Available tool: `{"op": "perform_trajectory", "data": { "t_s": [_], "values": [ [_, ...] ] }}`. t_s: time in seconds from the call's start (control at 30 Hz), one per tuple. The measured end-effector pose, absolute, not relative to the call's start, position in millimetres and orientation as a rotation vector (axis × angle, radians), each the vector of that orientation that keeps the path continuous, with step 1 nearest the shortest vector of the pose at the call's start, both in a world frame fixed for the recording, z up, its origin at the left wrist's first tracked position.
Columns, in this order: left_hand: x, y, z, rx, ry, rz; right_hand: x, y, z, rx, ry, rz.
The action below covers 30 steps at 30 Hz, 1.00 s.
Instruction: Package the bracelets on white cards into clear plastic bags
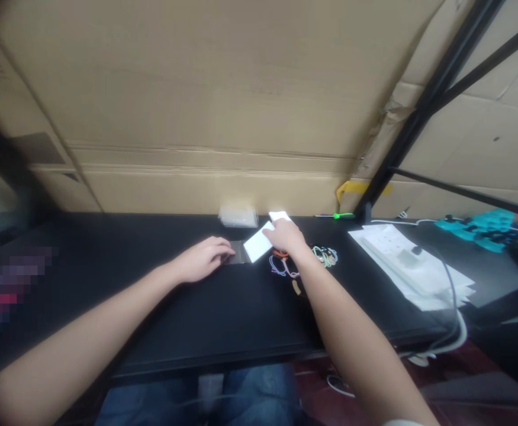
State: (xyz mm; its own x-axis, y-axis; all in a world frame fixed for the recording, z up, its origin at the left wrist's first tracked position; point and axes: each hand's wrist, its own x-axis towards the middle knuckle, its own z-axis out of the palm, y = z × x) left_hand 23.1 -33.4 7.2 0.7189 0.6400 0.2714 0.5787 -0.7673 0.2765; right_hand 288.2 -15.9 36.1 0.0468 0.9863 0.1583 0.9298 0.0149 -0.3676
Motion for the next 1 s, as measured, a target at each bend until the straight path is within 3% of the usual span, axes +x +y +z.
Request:
{"op": "perform_trajectory", "data": {
  "t_s": [0.3,0.5,0.77,0.87,1.0],
  "values": [
    [24.4,-35.2,6.4,2.77,0.915,0.481,279.5,-11.2,22.4,-1.979,-1.948,0.197],
    [21.6,-33.6,5.3,2.768,0.921,0.472,279.2,-4.7,12.8,-1.806,-1.918,0.366],
    [19.5,-31.0,3.4,2.758,0.938,0.477,272.3,-4.7,8.4,-1.826,-1.978,0.207],
    [19.4,-31.9,4.6,2.735,0.951,0.513,269.1,-8.8,9.6,-1.762,-1.993,0.301],
    [18.9,-30.6,5.9,2.676,1.1,0.703,268.3,-15.0,14.9,-1.584,-1.899,0.657]
  ]
}}
